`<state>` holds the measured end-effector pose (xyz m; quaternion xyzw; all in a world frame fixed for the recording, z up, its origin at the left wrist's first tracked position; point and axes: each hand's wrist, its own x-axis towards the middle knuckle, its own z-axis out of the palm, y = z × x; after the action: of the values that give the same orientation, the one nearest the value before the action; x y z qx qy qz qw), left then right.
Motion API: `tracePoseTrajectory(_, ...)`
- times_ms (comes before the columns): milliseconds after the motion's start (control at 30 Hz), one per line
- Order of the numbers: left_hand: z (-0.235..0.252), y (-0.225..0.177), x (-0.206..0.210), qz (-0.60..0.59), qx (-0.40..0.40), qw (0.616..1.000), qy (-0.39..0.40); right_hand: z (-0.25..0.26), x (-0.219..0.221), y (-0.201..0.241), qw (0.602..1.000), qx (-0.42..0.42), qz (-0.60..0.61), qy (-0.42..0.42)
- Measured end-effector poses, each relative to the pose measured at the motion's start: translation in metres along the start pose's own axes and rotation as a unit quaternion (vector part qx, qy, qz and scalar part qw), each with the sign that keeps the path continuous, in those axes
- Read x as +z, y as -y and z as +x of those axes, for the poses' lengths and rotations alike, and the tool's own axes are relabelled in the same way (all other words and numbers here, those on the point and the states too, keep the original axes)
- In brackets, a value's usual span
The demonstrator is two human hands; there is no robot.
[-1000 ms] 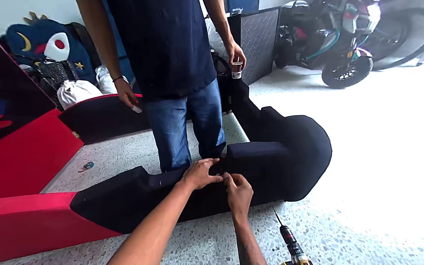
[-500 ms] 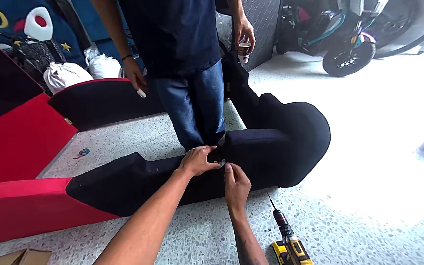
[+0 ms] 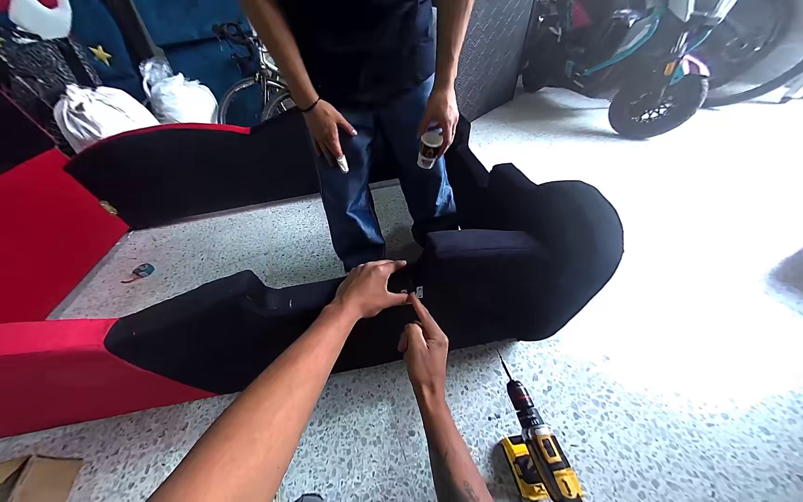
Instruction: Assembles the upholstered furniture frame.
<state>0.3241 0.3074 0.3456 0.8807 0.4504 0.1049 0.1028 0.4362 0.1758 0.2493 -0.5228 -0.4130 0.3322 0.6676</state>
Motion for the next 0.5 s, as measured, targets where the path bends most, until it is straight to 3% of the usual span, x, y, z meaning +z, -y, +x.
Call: tracePoseTrajectory(500, 0.003, 0.0, -0.001, 0.007, -0.015, 1.0, 0.003, 0.018, 0.006, 0.021, 0.996, 0.023, -0.083, 0.007)
